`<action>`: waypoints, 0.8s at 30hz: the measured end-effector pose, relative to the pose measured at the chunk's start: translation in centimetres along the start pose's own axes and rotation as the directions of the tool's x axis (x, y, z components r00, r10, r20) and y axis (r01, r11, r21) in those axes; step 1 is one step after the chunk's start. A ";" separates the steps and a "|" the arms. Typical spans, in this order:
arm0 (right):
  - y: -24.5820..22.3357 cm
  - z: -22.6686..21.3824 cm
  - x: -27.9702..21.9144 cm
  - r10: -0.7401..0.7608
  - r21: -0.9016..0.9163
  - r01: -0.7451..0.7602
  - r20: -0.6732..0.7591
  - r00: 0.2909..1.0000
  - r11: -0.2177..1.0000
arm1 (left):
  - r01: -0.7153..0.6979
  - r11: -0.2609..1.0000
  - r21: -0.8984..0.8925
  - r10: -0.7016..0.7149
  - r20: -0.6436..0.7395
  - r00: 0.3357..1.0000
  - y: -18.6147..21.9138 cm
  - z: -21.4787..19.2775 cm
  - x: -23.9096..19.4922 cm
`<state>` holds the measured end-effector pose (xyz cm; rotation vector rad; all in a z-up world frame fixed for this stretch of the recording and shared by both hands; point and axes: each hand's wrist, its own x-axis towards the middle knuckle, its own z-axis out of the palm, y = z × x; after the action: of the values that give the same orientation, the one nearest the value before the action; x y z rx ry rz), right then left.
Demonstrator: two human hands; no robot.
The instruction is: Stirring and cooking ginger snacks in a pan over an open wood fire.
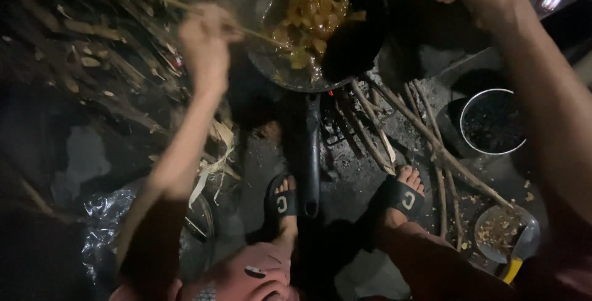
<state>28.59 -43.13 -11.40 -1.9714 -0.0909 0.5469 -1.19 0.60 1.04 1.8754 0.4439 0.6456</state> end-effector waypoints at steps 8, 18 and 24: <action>-11.1 9.8 -10.6 -0.193 0.189 0.218 -0.143 0.971 0.958 | 0.017 0.909 -0.417 -0.027 -0.019 0.999 -1.8 4.3 -1.0; -19.9 15.1 -18.9 -0.669 -0.583 0.766 0.457 0.586 0.271 | 0.146 0.816 -0.560 0.060 0.333 0.941 5.6 9.9 -4.4; -14.7 15.2 -15.0 -0.743 -0.609 0.676 0.202 0.639 0.415 | -0.285 0.953 0.107 0.238 0.321 0.917 4.0 9.7 -8.0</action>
<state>11.43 -28.17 1.05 -2.3368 -1.1673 -0.2213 -1.40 -12.58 0.03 2.1593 0.0387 0.4929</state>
